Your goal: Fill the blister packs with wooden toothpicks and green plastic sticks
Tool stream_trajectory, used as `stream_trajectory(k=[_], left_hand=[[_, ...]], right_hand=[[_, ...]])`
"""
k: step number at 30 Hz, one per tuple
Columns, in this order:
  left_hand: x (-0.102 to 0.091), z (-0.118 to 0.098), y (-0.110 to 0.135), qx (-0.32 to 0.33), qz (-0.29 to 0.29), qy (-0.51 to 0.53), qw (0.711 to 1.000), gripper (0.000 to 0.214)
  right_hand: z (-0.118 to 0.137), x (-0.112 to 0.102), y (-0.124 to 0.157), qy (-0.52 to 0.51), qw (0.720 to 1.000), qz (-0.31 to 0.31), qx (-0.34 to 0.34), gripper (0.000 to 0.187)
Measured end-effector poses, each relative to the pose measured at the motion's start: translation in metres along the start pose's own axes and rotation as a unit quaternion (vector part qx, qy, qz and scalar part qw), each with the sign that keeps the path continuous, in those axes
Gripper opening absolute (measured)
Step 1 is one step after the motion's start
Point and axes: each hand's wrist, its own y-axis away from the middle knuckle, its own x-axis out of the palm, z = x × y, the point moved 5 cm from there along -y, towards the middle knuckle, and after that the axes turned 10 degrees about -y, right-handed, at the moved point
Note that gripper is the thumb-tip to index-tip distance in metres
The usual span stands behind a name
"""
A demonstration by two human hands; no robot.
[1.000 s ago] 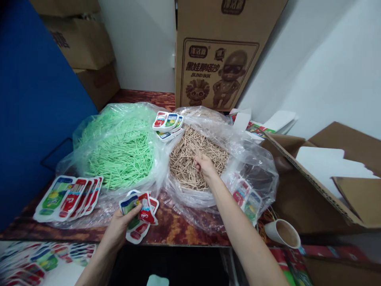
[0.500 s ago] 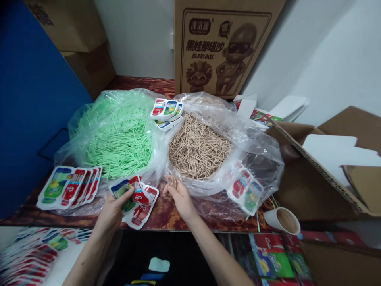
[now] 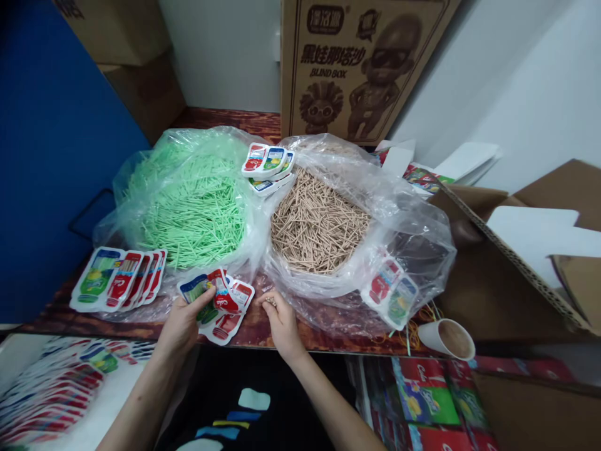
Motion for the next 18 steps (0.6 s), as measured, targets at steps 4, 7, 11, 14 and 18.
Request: stream_trajectory(k=[4,7,11,14,18], left_hand=[[-0.003,0.0041,-0.002,0.002,0.002,0.007,1.0,0.037],[-0.0026,0.0057,-0.0027,0.003,0.01,0.008,1.0,0.036],[-0.0019,0.0049,-0.0032,0.005,0.014,0.008,1.0,0.035],[-0.0025,0.0035,-0.0031,0.006,0.012,0.012,1.0,0.037],[-0.0037,0.0021,-0.0009,0.003,0.009,0.011,1.0,0.037]], right_hand=[[-0.0002,-0.0008,0.0028,0.017,1.0,0.001,-0.008,0.016],[-0.0012,-0.001,0.0027,0.022,1.0,0.009,-0.011,0.017],[-0.0075,-0.0021,0.0015,0.014,1.0,0.012,0.001,0.018],[-0.0093,-0.0027,0.0016,0.009,1.0,0.007,0.005,0.018],[-0.0077,-0.0024,0.0025,0.01,1.0,0.002,0.009,0.017]])
